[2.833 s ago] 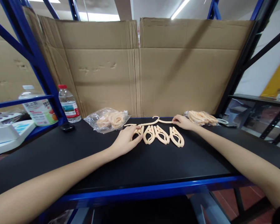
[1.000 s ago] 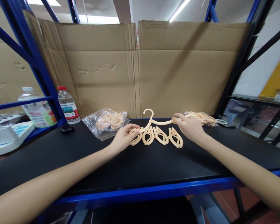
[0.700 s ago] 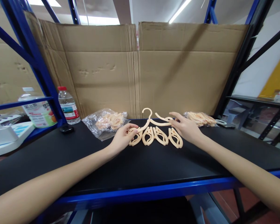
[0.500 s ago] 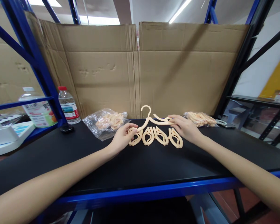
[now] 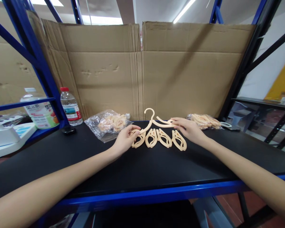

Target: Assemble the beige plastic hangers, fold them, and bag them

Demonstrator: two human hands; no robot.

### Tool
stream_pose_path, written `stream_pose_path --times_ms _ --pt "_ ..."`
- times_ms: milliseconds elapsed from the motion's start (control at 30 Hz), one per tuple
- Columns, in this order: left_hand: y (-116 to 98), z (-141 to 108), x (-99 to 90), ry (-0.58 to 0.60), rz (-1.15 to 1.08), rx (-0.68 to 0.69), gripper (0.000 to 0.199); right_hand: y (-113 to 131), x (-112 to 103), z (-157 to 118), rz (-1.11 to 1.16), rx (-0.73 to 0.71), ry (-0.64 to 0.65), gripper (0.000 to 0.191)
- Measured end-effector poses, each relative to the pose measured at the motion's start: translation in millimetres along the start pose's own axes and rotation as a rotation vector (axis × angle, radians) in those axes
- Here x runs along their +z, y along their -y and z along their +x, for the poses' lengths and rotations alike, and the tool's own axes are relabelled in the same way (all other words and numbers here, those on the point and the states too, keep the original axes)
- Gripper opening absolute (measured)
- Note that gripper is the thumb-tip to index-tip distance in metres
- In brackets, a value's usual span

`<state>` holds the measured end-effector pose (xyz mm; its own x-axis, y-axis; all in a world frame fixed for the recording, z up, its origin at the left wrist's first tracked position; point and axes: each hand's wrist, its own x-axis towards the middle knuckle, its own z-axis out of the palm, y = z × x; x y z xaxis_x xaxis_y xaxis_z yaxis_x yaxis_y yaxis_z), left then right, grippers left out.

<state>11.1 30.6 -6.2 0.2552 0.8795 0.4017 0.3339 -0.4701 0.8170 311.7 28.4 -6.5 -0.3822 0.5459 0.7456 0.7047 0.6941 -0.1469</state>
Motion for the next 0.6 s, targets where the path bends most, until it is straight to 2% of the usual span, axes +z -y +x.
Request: stream_pose_path --times_ms 133,233,400,500,600 --pt "-3 -1 1.2 -0.007 -0.04 -0.032 0.032 4 -1 0 0.119 0.168 0.007 0.016" --pt "-4 -2 2.2 -0.018 -0.116 -0.082 0.034 7 -2 1 0.276 0.292 -0.006 0.021" --pt "-4 -1 1.4 -0.102 -0.297 -0.103 0.041 8 -5 5 0.532 0.344 -0.019 0.022" --pt "-8 -2 0.4 -0.178 -0.408 -0.071 0.045 8 -5 7 0.648 0.398 -0.088 0.023" --pt "-14 -3 0.2 -0.198 -0.486 -0.043 0.045 14 -3 7 0.854 0.467 -0.157 0.032"
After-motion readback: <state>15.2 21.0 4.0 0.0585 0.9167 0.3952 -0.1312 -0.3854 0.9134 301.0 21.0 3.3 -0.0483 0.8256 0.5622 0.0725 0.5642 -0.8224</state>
